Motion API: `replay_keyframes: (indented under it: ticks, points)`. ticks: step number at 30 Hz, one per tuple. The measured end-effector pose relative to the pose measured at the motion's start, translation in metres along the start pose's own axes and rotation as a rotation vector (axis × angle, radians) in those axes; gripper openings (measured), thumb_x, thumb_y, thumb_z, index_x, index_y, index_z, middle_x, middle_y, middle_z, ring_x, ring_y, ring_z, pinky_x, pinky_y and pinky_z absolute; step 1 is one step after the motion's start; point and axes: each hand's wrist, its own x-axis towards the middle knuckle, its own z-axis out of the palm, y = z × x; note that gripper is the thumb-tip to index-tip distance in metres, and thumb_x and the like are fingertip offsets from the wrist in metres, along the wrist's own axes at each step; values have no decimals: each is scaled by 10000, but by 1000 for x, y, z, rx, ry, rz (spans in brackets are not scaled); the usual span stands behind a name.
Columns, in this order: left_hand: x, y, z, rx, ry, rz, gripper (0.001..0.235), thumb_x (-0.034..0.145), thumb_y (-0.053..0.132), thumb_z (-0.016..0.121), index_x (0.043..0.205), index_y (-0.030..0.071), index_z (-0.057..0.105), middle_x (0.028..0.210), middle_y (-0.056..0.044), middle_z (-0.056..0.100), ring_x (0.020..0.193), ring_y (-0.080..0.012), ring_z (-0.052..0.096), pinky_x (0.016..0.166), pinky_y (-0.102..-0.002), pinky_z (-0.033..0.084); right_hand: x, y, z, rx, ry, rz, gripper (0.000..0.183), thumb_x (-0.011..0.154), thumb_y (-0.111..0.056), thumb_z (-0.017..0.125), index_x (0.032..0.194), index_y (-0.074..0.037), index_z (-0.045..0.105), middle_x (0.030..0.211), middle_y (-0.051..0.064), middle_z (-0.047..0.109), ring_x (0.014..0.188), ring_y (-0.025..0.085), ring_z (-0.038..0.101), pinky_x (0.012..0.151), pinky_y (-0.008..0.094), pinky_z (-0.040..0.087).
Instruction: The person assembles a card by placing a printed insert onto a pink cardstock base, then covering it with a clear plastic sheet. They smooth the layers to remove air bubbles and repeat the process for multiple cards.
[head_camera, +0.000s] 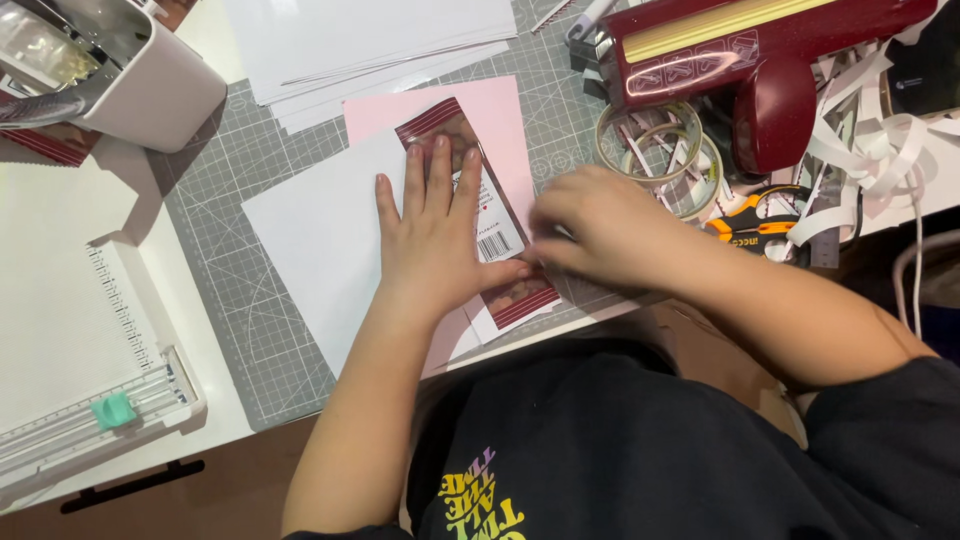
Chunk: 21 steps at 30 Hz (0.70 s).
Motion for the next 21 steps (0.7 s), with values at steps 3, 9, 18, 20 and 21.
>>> replay_keyframes:
  ticks: [3, 9, 18, 20, 21]
  points:
    - [1, 0, 3, 6, 13, -3, 1379, 681, 935, 697, 1650, 144, 116, 1716, -156, -3, 1565, -381, -37, 1182, -696, 6, 26, -1, -4, -4, 98, 15, 308, 966, -389, 655, 1093, -116, 719, 1032, 98, 693, 1015, 344, 624, 909, 507, 469]
    - [1, -1, 9, 33, 71, -50, 1450, 602, 962, 733, 1634, 120, 162, 1722, -96, 67, 1573, -325, 17, 1203, -653, 51, 56, 13, 14, -293, 353, -91, 374, 956, -355, 695, 1290, -188, 691, 974, 104, 626, 826, 394, 582, 650, 532, 505]
    - [3, -9, 12, 98, 244, 0, 1349, 676, 1043, 530, 1604, 91, 301, 1677, -86, 295, 1533, -320, 260, 1157, -623, 216, 62, 10, 11, -321, 390, -89, 363, 950, -320, 642, 1270, -179, 741, 930, 111, 620, 780, 394, 571, 617, 525, 498]
    - [3, -13, 11, 111, 352, 36, 1048, 842, 812, 566, 1561, 66, 411, 1611, -79, 418, 1469, -283, 368, 1104, -563, 304, 65, 4, 4, -199, 311, -25, 425, 932, -294, 650, 1339, -184, 699, 914, 140, 607, 842, 417, 570, 691, 539, 490]
    - [3, -14, 10, 110, 351, 34, 1048, 842, 812, 566, 1561, 66, 411, 1611, -79, 418, 1469, -283, 368, 1104, -563, 304, 72, 5, 1, -198, 309, -26, 425, 932, -294, 650, 1339, -184, 699, 914, 140, 607, 842, 417, 570, 691, 539, 490]
